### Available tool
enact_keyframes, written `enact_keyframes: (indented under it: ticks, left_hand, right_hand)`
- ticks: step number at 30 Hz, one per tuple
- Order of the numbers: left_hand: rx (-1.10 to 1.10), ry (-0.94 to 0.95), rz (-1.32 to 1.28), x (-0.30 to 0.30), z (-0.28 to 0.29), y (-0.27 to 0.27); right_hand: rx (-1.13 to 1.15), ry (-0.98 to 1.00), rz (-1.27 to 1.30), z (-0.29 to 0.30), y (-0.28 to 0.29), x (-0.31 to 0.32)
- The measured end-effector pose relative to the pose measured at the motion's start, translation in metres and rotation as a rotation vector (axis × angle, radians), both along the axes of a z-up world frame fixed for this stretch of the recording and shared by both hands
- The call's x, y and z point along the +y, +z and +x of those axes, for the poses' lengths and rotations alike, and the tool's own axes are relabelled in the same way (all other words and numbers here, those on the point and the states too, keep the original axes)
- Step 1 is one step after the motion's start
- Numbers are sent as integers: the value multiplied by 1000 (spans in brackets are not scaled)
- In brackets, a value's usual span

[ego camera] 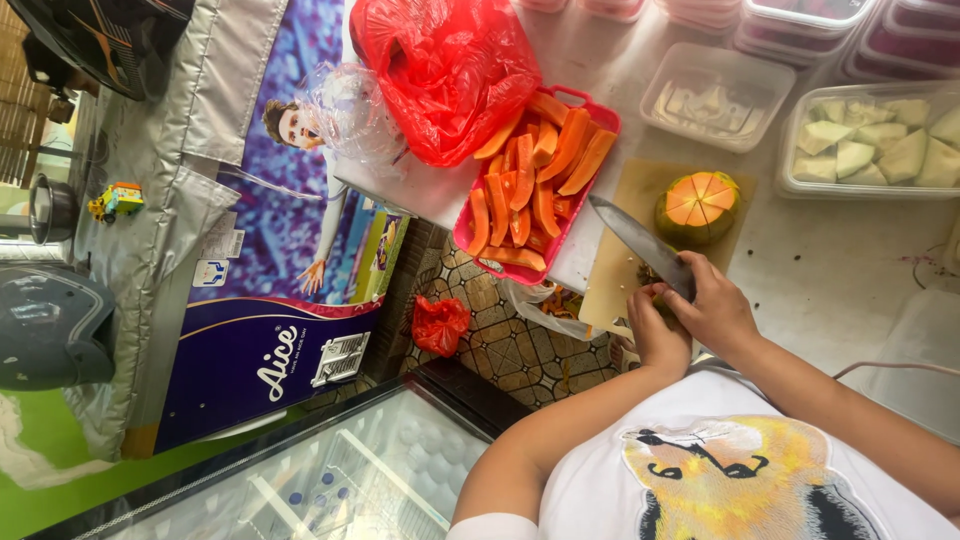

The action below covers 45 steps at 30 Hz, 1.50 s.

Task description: Peeling and slicing papayas using a knife on a cutting board

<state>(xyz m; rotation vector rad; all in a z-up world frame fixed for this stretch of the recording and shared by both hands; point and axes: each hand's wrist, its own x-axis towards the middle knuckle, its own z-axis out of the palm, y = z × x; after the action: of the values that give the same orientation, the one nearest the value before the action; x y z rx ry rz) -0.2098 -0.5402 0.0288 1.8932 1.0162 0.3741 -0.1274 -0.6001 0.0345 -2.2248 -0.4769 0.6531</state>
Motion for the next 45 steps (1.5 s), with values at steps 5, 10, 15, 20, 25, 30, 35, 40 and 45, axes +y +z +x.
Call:
enact_keyframes:
  ticks: [5, 10, 15, 20, 25, 30, 35, 40, 45]
  left_hand:
    - [0, -43, -4, 2, -7, -18]
    - [-18, -33, -28, 4, -12, -32]
    - [-56, 28, -115, 12, -19, -30]
    - [-91, -150, -151, 31, -32, -34]
    - [-80, -425, -135, 49, -51, -25]
    - [-263, -277, -431, 45, -63, -41]
    - [-295, 31, -691, 71, -66, -71]
    - [-407, 303, -941, 86, -86, -58]
    - [-485, 533, -982, 132, -108, 33]
  right_hand:
    - [36, -54, 64, 0, 8, 2]
    - [46, -98, 128, 3, 10, 2]
    - [15, -120, 173, 3, 10, 1]
    - [-13, -134, 195, 0, 8, 0]
    - [-18, -133, 202, -2, 10, -3]
    - [-69, -154, 241, -6, 7, -5]
    - [-140, -144, 287, -4, 6, -12]
    - [-225, -122, 404, -7, 2, -23]
    - [-110, 87, 472, -26, 37, -7]
